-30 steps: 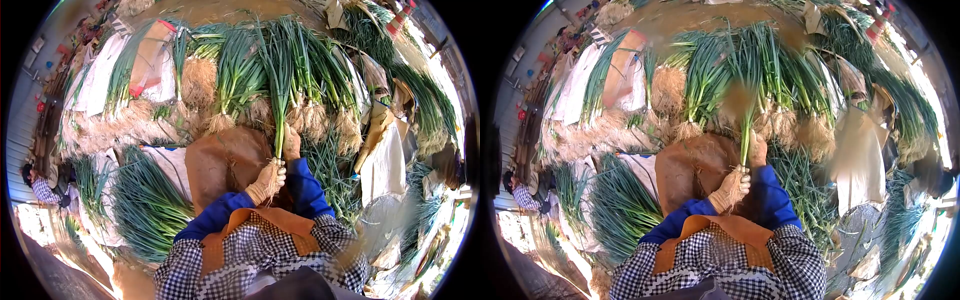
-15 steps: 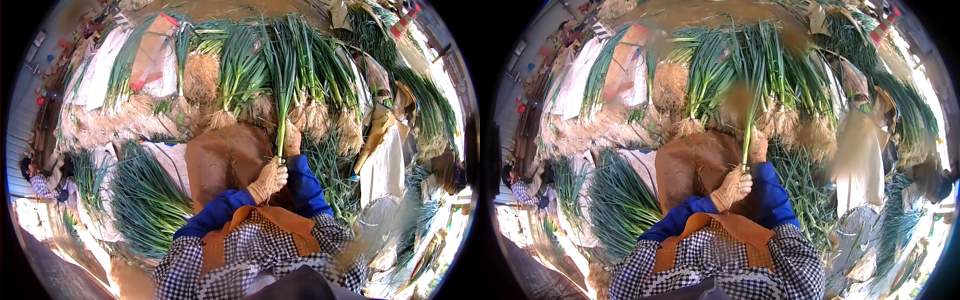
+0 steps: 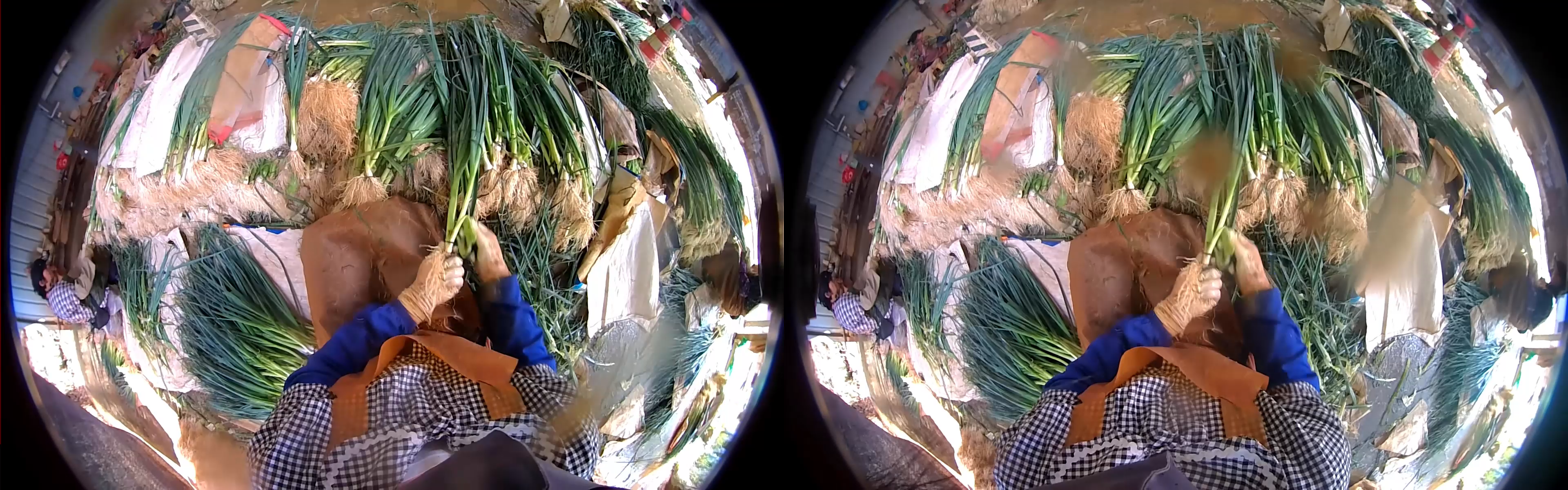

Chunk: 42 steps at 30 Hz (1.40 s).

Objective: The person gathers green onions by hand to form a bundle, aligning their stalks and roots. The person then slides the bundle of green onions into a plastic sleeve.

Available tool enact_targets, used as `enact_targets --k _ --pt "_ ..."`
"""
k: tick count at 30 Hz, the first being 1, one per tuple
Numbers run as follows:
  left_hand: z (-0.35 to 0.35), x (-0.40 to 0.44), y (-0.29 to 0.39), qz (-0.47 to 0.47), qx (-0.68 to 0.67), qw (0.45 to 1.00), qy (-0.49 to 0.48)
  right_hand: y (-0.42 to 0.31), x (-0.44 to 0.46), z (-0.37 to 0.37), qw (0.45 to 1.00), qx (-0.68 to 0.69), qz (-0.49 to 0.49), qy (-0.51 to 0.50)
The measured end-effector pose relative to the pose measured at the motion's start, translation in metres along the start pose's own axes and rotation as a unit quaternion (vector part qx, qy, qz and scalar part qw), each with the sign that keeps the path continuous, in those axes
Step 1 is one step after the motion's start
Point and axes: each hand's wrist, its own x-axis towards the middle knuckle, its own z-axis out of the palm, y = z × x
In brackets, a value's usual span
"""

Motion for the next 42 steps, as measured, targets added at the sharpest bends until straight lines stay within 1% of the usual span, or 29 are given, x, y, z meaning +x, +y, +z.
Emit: enact_targets --k 1,3,4,5,8,9,10,11,12,13,14,15,17,19,20,22,23,24,26,27,28,29,30,31,33,35,36,41,42 --pt "0.003 0.000 0.002 0.024 -0.004 1.000 0.003 -0.025 -0.031 -0.001 0.992 0.022 0.121 -0.031" --pt "-0.005 0.001 0.010 0.025 -0.024 0.998 -0.047 -0.033 -0.080 -0.031 0.987 0.107 0.102 -0.060" --pt "-0.005 0.003 0.013 0.023 -0.001 1.000 -0.020 -0.037 -0.101 -0.050 0.997 -0.015 0.054 -0.050" --pt "-0.005 0.003 0.014 0.020 0.021 1.000 0.008 -0.062 -0.123 -0.058 0.993 -0.062 0.097 -0.027" --pt "-0.002 0.008 0.017 0.031 0.011 0.999 -0.036 -0.050 -0.155 -0.158 0.978 -0.150 0.142 0.032" --pt "-0.002 0.005 0.017 0.026 0.012 0.999 -0.036 -0.058 -0.147 -0.176 0.912 -0.304 0.272 0.050" --pt "-0.002 0.005 0.015 0.027 0.046 0.998 -0.021 -0.048 -0.140 -0.183 0.782 -0.583 0.209 0.066" --pt "-0.001 0.005 0.013 0.028 0.080 0.996 -0.005 -0.037 -0.132 -0.189 0.575 -0.805 0.129 0.076" --pt "0.001 0.006 0.009 0.033 0.121 0.988 0.085 -0.038 -0.112 -0.166 0.696 -0.708 0.025 0.114" --pt "0.001 0.007 0.004 0.032 0.123 0.988 0.084 -0.044 -0.081 -0.120 0.792 -0.587 -0.082 0.146" --pt "0.000 0.007 0.000 0.035 0.162 0.978 0.125 -0.064 -0.063 -0.069 0.873 -0.471 -0.060 0.110" --pt "-0.001 0.006 -0.005 0.040 0.202 0.965 0.165 -0.043 -0.031 -0.058 0.827 -0.504 -0.239 0.070" --pt "-0.008 0.002 -0.008 0.021 0.166 0.978 0.127 -0.023 0.017 -0.028 0.743 -0.553 -0.372 0.062" --pt "-0.006 0.001 -0.008 0.065 0.199 0.962 0.175 -0.022 0.021 -0.016 0.883 -0.455 -0.105 -0.044" --pt "-0.004 0.002 -0.004 0.089 0.219 0.951 0.200 -0.038 -0.002 0.004 0.874 -0.467 -0.136 -0.014" --pt "-0.003 0.006 -0.005 0.161 0.286 0.909 0.257 -0.042 -0.040 0.001 0.853 -0.455 -0.198 -0.161" --pt "0.014 0.007 -0.004 0.205 0.267 0.907 0.255 -0.039 -0.060 -0.004 0.803 -0.435 -0.309 -0.265" --pt "0.005 0.014 0.004 0.229 0.255 0.916 0.209 -0.045 -0.089 -0.007 0.807 -0.414 -0.238 -0.348" --pt "0.005 0.018 -0.001 0.283 0.303 0.895 0.163 -0.054 -0.102 -0.046 0.739 -0.492 -0.113 -0.446" --pt "0.007 0.014 -0.002 0.248 0.347 0.901 0.084 -0.065 -0.097 -0.055 0.764 -0.492 -0.028 -0.417" --pt "0.010 0.014 -0.011 0.260 0.430 0.859 0.099 -0.070 -0.085 -0.060 0.702 -0.655 -0.018 -0.277" --pt "0.021 0.013 -0.020 0.273 0.510 0.809 0.109 -0.074 -0.068 -0.065 0.604 -0.787 -0.008 -0.125" --pt "0.015 0.012 -0.021 0.262 0.583 0.758 0.131 -0.078 -0.051 -0.063 0.728 -0.682 -0.031 -0.065" --pt "0.022 0.009 -0.025 0.243 0.585 0.762 0.135 -0.080 -0.035 -0.058 0.830 -0.555 -0.053 -0.008" --pt "0.003 0.010 -0.020 0.236 0.620 0.737 0.129 -0.082 -0.005 -0.037 0.910 -0.413 -0.024 -0.008" --pt "-0.004 0.008 -0.021 0.253 0.584 0.764 0.105 -0.082 0.017 -0.021 0.873 -0.485 -0.019 0.054" --pt "-0.006 0.008 -0.020 0.251 0.613 0.738 0.130 -0.076 0.029 -0.020 0.928 -0.370 -0.025 0.027" --pt "-0.002 0.001 -0.025 0.251 0.736 0.606 0.171 -0.066 0.057 -0.015 0.973 -0.226 -0.039 0.012" --pt "0.008 -0.001 -0.027 0.236 0.738 0.602 0.195 -0.054 0.062 -0.020 0.974 -0.221 -0.051 0.027"
